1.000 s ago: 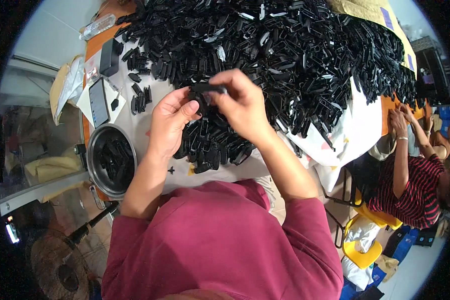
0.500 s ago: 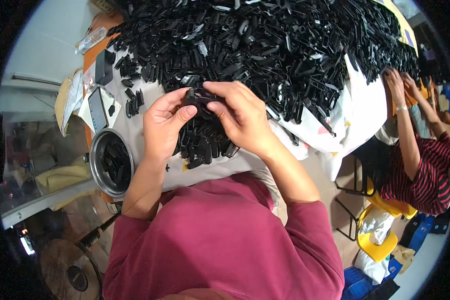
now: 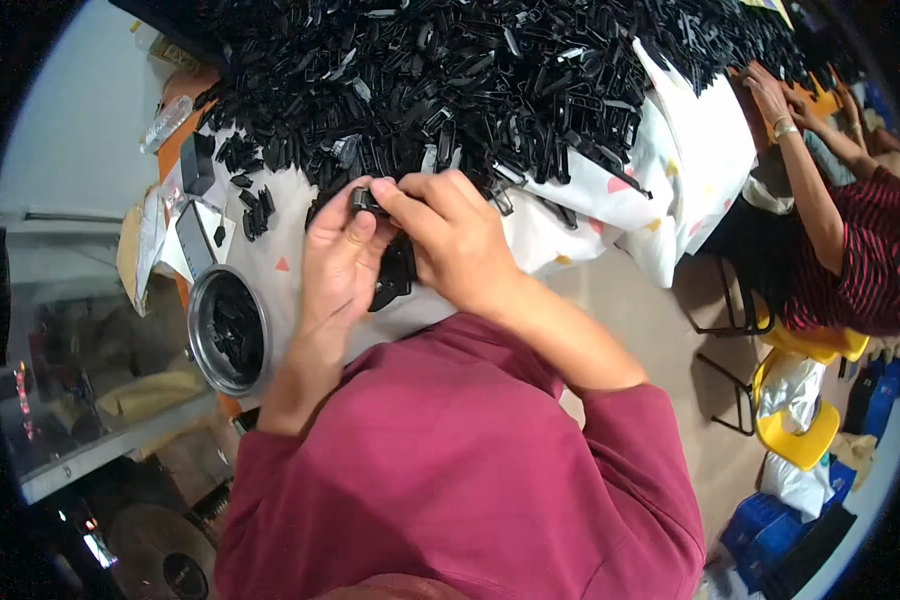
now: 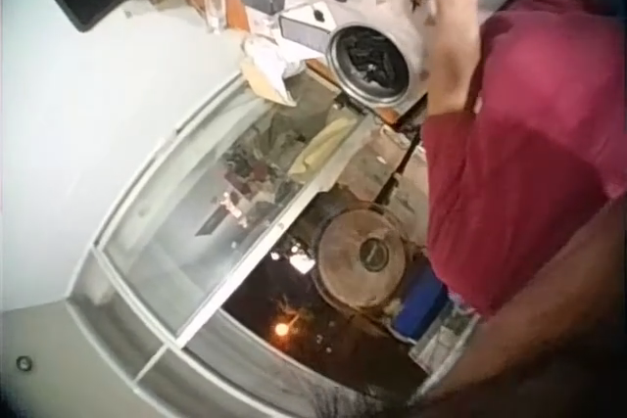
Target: Picking up, inspecting, and assembling small black plastic components from a pile on a workbench.
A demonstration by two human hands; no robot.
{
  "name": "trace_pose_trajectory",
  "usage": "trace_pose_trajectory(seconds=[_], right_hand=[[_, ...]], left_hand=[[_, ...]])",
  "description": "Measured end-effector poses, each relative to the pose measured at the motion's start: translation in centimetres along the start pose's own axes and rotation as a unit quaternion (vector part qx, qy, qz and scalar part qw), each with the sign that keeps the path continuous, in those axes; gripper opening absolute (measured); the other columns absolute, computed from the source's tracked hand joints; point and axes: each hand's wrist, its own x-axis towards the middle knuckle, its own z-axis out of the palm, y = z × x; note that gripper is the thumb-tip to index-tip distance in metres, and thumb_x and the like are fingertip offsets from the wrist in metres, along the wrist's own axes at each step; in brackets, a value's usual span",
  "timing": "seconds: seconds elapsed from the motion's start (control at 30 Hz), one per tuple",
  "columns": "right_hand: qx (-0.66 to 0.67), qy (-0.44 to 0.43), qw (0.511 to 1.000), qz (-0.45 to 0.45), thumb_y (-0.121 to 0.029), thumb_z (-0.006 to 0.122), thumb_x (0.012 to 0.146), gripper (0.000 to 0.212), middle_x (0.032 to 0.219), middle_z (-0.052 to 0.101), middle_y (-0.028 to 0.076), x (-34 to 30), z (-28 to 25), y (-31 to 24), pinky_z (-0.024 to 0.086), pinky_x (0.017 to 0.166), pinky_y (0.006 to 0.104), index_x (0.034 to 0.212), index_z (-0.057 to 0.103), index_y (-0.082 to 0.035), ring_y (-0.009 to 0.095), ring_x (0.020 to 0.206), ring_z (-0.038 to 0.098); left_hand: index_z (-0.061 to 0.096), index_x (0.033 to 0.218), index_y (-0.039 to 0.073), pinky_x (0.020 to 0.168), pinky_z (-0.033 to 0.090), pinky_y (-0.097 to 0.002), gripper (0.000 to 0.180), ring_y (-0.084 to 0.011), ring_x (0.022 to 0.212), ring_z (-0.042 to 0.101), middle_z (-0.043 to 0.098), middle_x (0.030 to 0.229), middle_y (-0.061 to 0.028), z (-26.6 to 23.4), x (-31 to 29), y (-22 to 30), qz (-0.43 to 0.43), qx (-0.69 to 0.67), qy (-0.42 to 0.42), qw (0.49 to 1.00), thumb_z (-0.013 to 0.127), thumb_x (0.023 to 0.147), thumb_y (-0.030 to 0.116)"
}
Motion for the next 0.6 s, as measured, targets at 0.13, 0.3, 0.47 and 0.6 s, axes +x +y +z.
trace_pose_trajectory(seconds=[0.13, 0.3, 0.47, 0.6], right_hand=[[0.045, 0.015, 0.996, 0.078, 0.001, 0.064, 0.070, 0.034, 0.096, 0.057, 0.013, -3.4, 1.5, -2.5, 0.046, 0.062, 0.0287, 0.104, 0.059, -0.005, 0.025, 0.081, 0.056], [0.256, -0.127, 0.861, 0.422, -0.007, 0.061, 0.081, 0.025, 0.085, 0.061, 0.005, -5.2, 1.3, -4.1, 0.047, 0.063, 0.0239, 0.104, 0.056, 0.001, 0.010, 0.072, 0.057], [-0.001, -0.126, 0.983, 0.133, -0.012, 0.068, 0.071, 0.025, 0.088, 0.061, 0.011, -1.8, 0.3, 2.9, 0.047, 0.069, 0.0299, 0.093, 0.061, -0.003, 0.022, 0.080, 0.059], [-0.303, -0.163, 0.930, 0.131, -0.017, 0.061, 0.075, 0.033, 0.096, 0.057, 0.012, 1.6, 1.1, 7.5, 0.046, 0.075, 0.0356, 0.106, 0.058, -0.009, 0.029, 0.088, 0.055]], left_hand=[[0.051, 0.111, -0.005, 0.083, 0.046, -0.0274, 0.031, -0.0153, 0.093, 0.055, 0.057, 0.103, -0.0084, -1.7, -2.3, -0.7, -0.014, 0.027, 0.027, 0.999, 0.057, 0.084, 0.009], [0.055, 0.106, -0.003, 0.085, 0.040, -0.0262, 0.027, -0.0135, 0.089, 0.055, 0.061, 0.096, -0.0080, -4.5, -5.3, -1.6, -0.038, 0.031, 0.040, 0.998, 0.059, 0.083, 0.011], [0.058, 0.100, -0.001, 0.062, 0.041, -0.0177, 0.017, -0.0070, 0.069, 0.051, 0.061, 0.086, -0.0035, -5.6, -4.3, -0.3, 0.031, 0.115, 0.157, 0.980, 0.054, 0.085, 0.007], [0.058, 0.089, 0.000, 0.058, 0.040, -0.0187, 0.011, -0.0070, 0.064, 0.050, 0.059, 0.077, -0.0025, -8.3, -1.9, 1.4, 0.048, 0.216, 0.232, 0.947, 0.054, 0.080, 0.005]])
